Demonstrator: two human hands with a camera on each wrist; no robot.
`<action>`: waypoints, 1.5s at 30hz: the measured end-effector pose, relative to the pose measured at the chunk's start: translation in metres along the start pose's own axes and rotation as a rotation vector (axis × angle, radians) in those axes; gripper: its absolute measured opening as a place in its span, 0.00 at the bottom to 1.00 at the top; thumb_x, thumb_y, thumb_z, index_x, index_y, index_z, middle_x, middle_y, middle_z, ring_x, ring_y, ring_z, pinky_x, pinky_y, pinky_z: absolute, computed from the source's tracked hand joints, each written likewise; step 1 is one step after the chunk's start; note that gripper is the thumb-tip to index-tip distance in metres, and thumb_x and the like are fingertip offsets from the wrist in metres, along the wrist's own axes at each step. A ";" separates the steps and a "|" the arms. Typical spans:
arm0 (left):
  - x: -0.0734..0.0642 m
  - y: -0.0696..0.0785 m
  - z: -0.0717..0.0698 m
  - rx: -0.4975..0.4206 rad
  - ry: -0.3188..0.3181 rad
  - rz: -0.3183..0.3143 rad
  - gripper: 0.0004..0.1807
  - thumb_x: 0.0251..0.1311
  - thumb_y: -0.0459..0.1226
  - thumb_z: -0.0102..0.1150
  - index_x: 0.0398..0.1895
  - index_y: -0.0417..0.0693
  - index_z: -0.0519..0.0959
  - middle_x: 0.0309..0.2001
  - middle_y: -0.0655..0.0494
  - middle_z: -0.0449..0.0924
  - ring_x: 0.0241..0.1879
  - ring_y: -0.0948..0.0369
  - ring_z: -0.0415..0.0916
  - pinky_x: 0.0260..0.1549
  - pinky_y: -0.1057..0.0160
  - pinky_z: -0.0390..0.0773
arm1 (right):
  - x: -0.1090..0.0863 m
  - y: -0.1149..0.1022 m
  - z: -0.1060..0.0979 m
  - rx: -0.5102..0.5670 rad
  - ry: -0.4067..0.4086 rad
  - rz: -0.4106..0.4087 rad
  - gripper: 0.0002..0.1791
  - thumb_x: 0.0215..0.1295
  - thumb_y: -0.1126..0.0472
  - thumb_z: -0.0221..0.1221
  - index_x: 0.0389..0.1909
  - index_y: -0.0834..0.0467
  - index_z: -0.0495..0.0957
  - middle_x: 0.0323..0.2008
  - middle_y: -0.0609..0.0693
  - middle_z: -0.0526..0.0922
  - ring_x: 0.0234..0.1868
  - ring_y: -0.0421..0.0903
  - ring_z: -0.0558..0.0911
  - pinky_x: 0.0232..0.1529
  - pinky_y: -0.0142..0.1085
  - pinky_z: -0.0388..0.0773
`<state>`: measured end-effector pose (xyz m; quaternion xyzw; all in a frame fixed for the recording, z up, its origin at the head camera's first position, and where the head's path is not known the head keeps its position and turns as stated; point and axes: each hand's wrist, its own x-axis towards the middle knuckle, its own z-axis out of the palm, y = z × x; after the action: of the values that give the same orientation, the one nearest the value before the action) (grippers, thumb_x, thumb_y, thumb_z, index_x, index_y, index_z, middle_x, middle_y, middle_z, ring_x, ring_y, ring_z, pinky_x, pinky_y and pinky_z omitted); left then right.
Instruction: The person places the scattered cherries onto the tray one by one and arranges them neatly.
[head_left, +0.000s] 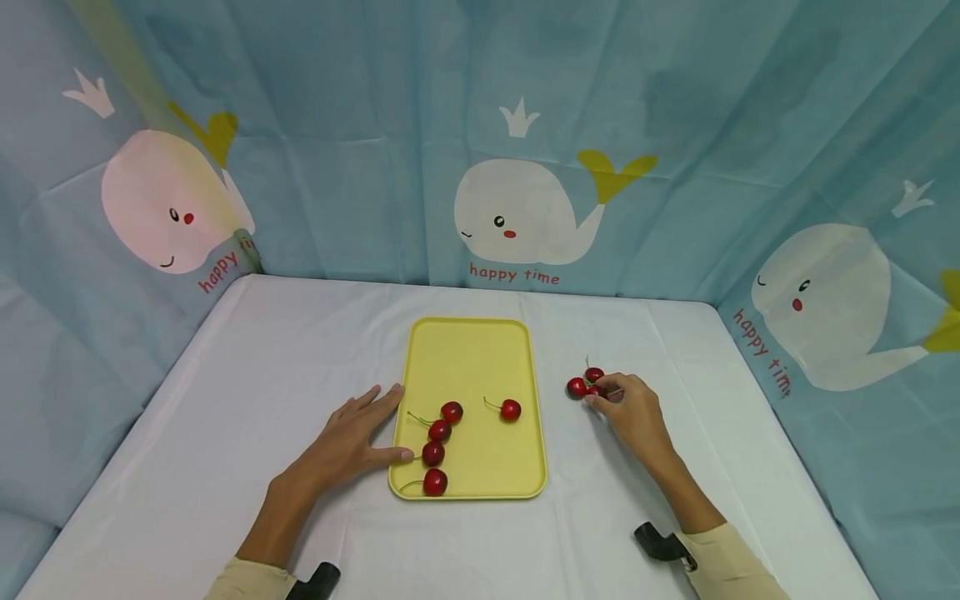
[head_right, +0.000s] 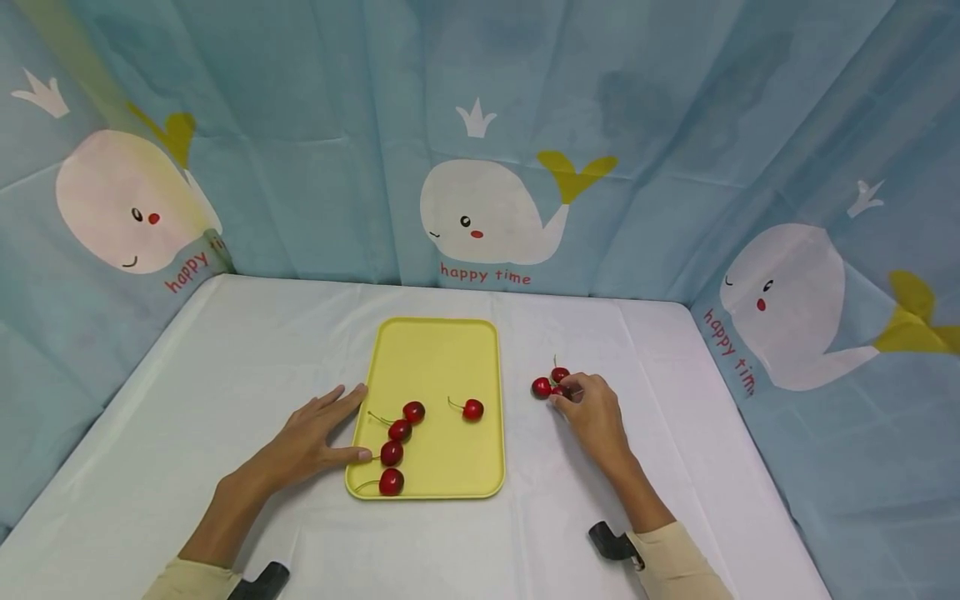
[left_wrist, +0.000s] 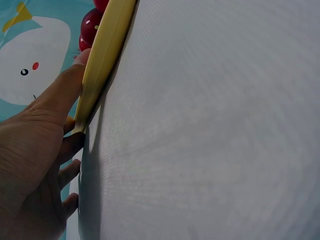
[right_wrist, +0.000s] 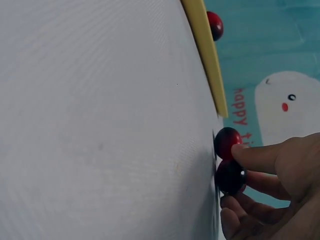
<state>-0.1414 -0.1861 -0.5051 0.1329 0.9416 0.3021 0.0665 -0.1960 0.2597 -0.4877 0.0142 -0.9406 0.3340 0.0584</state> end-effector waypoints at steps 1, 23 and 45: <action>0.000 0.000 0.000 0.001 0.001 0.001 0.58 0.56 0.64 0.73 0.85 0.51 0.60 0.82 0.51 0.61 0.84 0.41 0.49 0.79 0.32 0.45 | 0.000 0.000 0.000 -0.004 -0.007 0.004 0.17 0.66 0.62 0.73 0.52 0.63 0.85 0.46 0.59 0.84 0.47 0.55 0.85 0.44 0.43 0.84; 0.001 0.002 -0.001 0.004 -0.006 -0.017 0.58 0.56 0.64 0.74 0.85 0.51 0.60 0.82 0.50 0.61 0.83 0.41 0.49 0.79 0.31 0.45 | -0.005 -0.005 -0.012 0.031 0.050 -0.022 0.19 0.66 0.65 0.72 0.57 0.61 0.84 0.51 0.60 0.87 0.46 0.54 0.89 0.41 0.31 0.84; 0.000 0.002 0.000 0.001 -0.003 -0.014 0.58 0.56 0.64 0.74 0.85 0.51 0.59 0.83 0.50 0.61 0.84 0.41 0.49 0.79 0.32 0.44 | -0.011 -0.027 -0.015 0.095 0.162 -0.187 0.19 0.64 0.65 0.74 0.56 0.60 0.85 0.51 0.54 0.88 0.47 0.52 0.89 0.40 0.23 0.78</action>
<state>-0.1415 -0.1847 -0.5037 0.1268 0.9425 0.3012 0.0703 -0.1820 0.2485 -0.4605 0.0774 -0.9106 0.3714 0.1641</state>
